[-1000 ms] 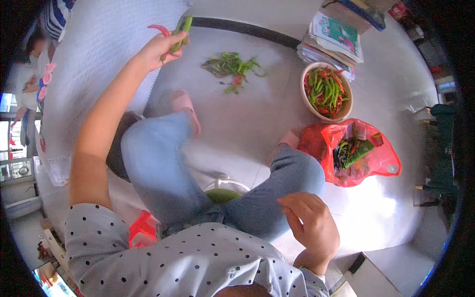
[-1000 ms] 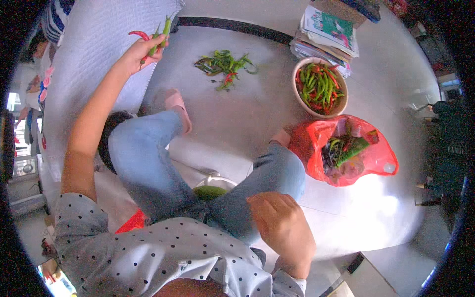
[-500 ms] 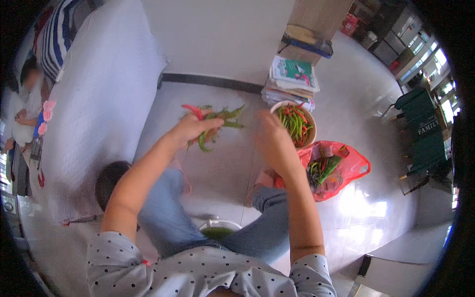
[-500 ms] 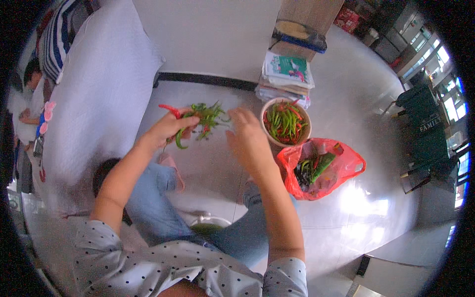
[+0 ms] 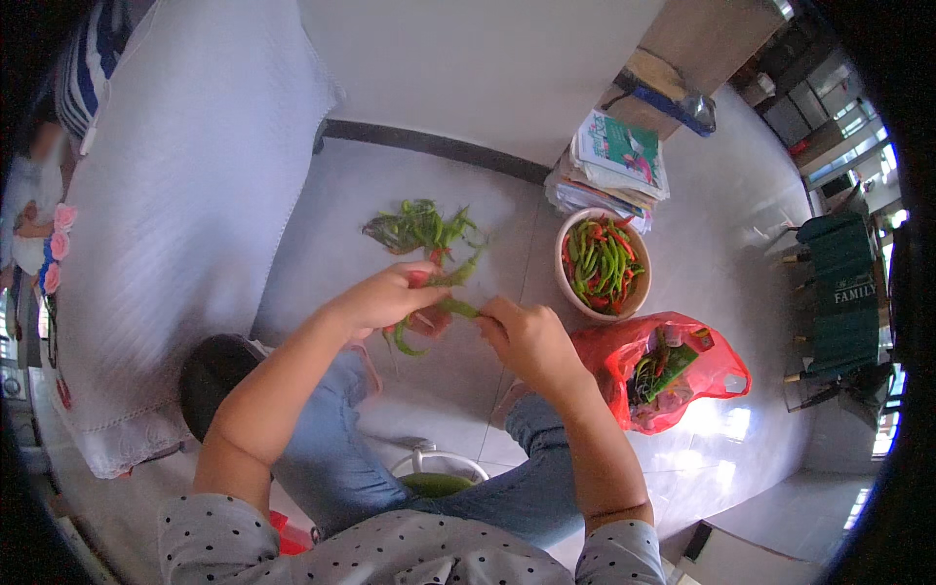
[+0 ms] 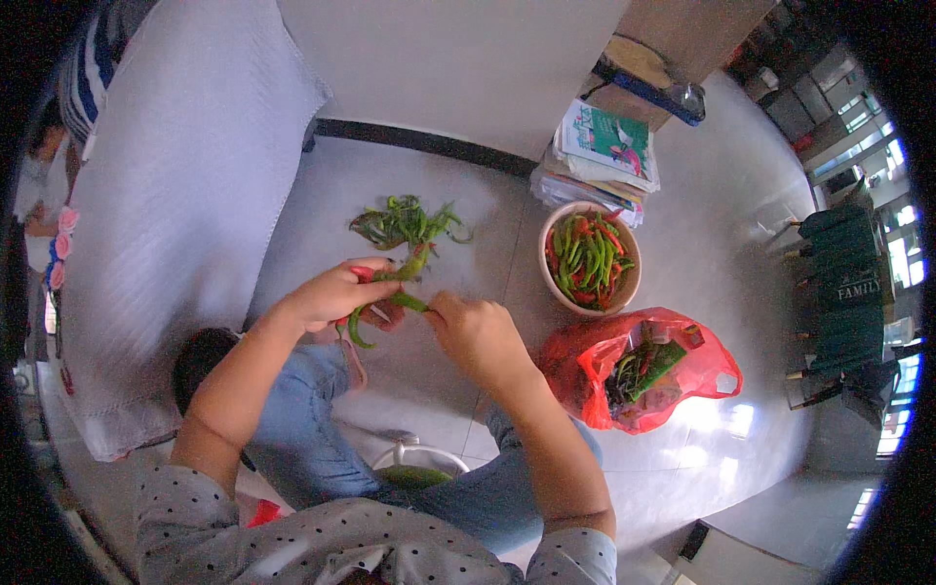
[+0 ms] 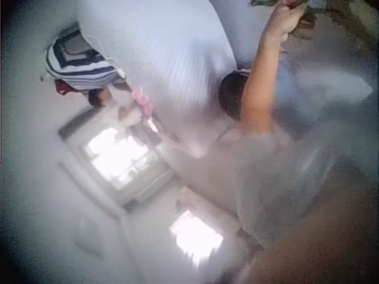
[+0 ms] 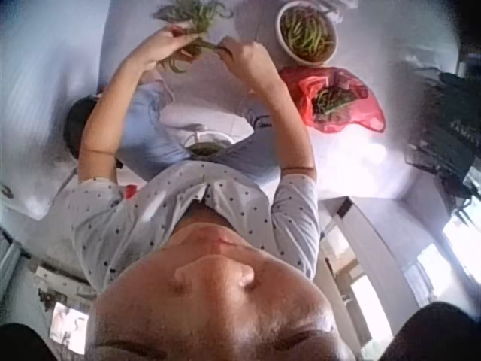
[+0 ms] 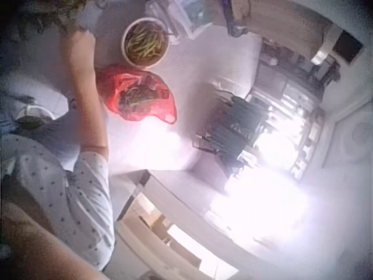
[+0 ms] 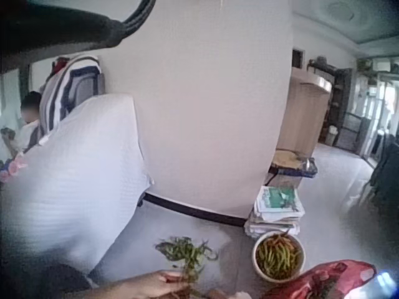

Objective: The person sits on the floor and trims the stems off green and red chili peppers by hand. The trimmed peppers are placed into a white bowl, while the discarded stems are left on the floor. The person handles the peppers one at a time from a red plastic bag.

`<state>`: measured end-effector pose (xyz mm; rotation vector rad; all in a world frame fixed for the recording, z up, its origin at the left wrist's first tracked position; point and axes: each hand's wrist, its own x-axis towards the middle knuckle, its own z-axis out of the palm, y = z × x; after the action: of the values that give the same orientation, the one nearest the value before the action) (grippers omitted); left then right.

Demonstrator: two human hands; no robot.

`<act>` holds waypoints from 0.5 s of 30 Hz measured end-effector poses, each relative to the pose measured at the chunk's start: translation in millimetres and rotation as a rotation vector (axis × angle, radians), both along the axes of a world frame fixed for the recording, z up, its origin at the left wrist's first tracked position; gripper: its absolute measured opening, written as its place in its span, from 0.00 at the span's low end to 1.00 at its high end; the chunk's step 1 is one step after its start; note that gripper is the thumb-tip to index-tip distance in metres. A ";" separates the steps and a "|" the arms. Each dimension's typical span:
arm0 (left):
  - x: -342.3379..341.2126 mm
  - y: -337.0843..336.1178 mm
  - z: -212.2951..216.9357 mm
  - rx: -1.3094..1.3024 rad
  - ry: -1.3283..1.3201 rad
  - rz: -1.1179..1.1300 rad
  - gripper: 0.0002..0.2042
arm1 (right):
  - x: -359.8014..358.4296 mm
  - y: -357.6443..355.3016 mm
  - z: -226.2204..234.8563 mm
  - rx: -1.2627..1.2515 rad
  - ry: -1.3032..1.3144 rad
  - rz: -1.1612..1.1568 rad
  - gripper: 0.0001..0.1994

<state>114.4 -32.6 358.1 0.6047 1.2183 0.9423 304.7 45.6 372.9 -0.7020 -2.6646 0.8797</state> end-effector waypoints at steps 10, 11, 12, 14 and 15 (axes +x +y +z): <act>-4.6 -0.8 0.7 -0.091 0.079 -0.323 0.09 | -7.5 -1.5 -8.2 -0.068 -0.011 0.150 0.05; -5.2 -1.6 4.6 -0.103 0.034 -0.347 0.09 | -6.1 1.1 -4.5 -0.199 -0.015 0.195 0.04; -5.5 -2.6 8.8 -0.116 -0.010 -0.371 0.09 | -4.1 4.0 -0.1 -0.330 -0.018 0.240 0.04; -6.0 -4.6 9.5 -0.130 -0.117 -0.413 0.09 | 0.1 4.0 4.8 -0.631 -0.021 0.259 0.05; -6.7 -5.7 8.4 -0.131 -0.180 -0.432 0.10 | 1.9 2.9 6.4 -0.799 -0.022 0.233 0.05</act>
<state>107.7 -38.2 366.5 0.6319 0.9297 0.5360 306.5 48.5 379.3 -0.5370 -2.3839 2.0491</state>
